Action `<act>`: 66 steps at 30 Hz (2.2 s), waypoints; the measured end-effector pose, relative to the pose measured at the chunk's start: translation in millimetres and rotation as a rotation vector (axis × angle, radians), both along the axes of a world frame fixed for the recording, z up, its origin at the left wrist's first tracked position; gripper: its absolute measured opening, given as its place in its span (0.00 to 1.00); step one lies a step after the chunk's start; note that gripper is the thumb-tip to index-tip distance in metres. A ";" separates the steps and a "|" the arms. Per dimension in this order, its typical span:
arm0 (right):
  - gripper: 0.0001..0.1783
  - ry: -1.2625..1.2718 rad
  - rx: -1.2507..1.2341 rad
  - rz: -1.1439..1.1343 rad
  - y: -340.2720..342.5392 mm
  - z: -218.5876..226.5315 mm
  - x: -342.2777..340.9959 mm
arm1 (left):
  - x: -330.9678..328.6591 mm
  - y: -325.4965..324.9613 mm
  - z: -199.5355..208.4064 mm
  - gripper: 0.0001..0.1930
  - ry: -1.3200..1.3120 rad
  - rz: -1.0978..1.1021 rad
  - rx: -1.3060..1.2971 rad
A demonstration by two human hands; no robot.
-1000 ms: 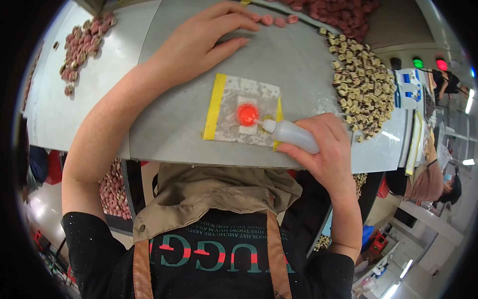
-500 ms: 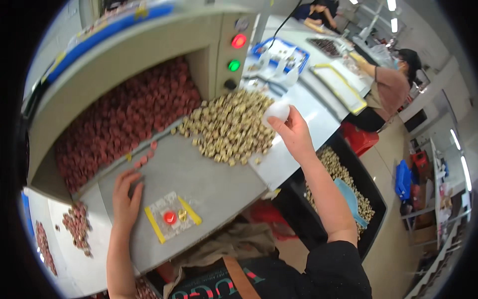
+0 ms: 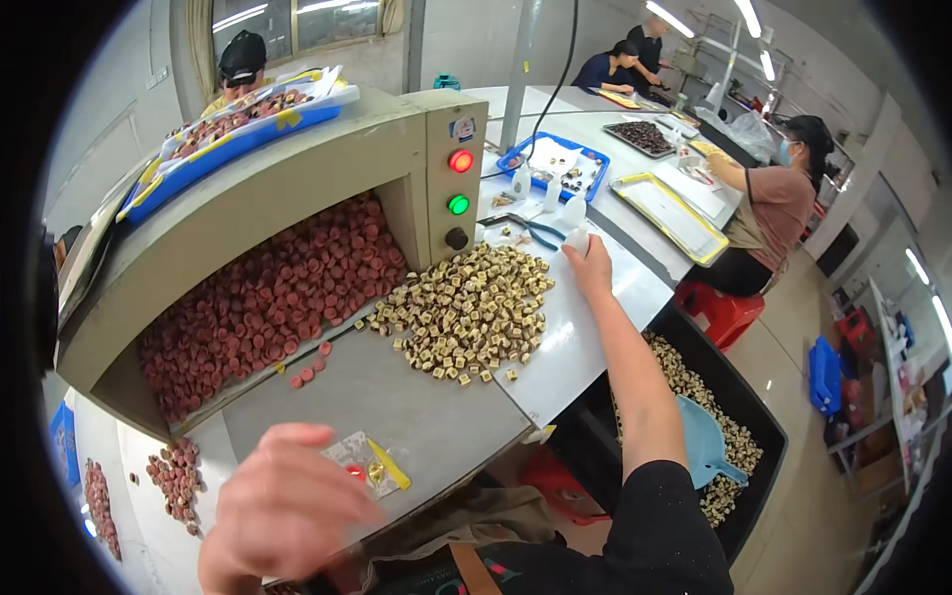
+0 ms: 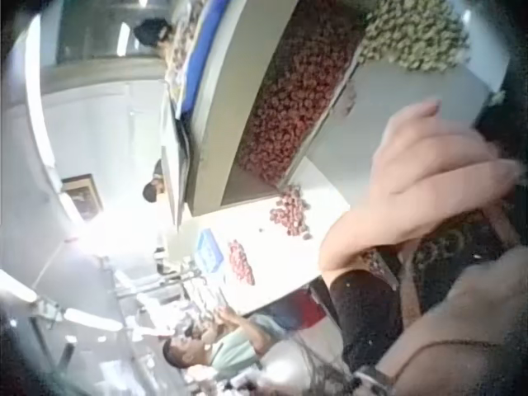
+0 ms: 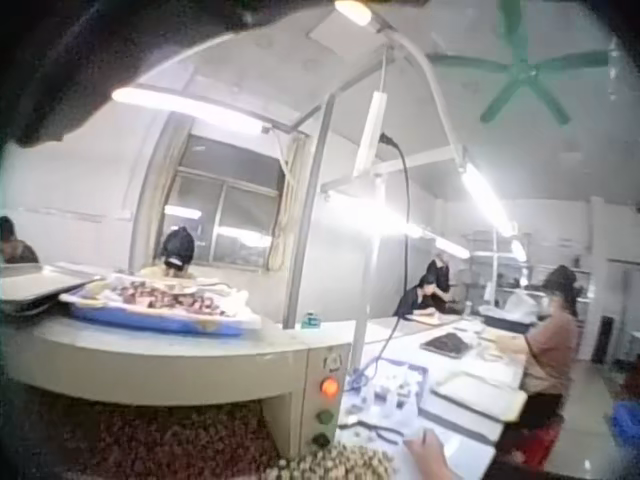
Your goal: The person assembles small toy parts by pressing pieces together with adhesive, receives a tray of components, empties it onto the worktable, and passes the tray back.
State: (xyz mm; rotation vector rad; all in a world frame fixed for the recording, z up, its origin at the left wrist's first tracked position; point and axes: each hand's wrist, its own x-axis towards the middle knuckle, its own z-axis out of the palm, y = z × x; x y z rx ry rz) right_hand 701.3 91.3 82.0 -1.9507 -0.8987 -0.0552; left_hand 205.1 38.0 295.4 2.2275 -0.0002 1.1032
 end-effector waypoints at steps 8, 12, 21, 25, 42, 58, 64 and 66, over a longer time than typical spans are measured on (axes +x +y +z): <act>0.26 -0.010 0.033 0.174 -57.5 11.8 -80.6 | -14.7 -47.4 8.1 0.07 -0.136 -0.115 -0.194; 0.22 0.038 -0.271 0.403 -111.5 25.7 -181.0 | -17.4 -55.0 20.1 0.08 -0.214 -0.154 -0.177; 0.18 -0.347 -0.074 0.585 -136.4 22.4 -254.6 | -37.3 -125.6 67.3 0.07 -0.213 0.192 -0.148; 0.13 -0.317 0.044 0.574 -136.4 26.2 -259.8 | -65.0 -168.7 29.9 0.06 -0.212 0.133 -0.090; 0.09 -0.425 0.066 0.542 -152.9 6.9 -263.4 | -74.4 -93.5 20.6 0.17 -0.218 -0.108 0.101; 0.07 -0.464 -0.011 0.592 -117.5 -22.8 -296.7 | -150.8 93.0 -195.0 0.11 0.224 0.701 -0.222; 0.12 -0.283 0.022 0.633 -114.9 -14.5 -271.6 | -75.8 139.5 -191.4 0.10 0.412 0.743 0.076; 0.13 -0.193 0.022 0.740 -115.5 0.0 -268.2 | -54.3 131.9 -194.1 0.10 0.556 0.748 0.105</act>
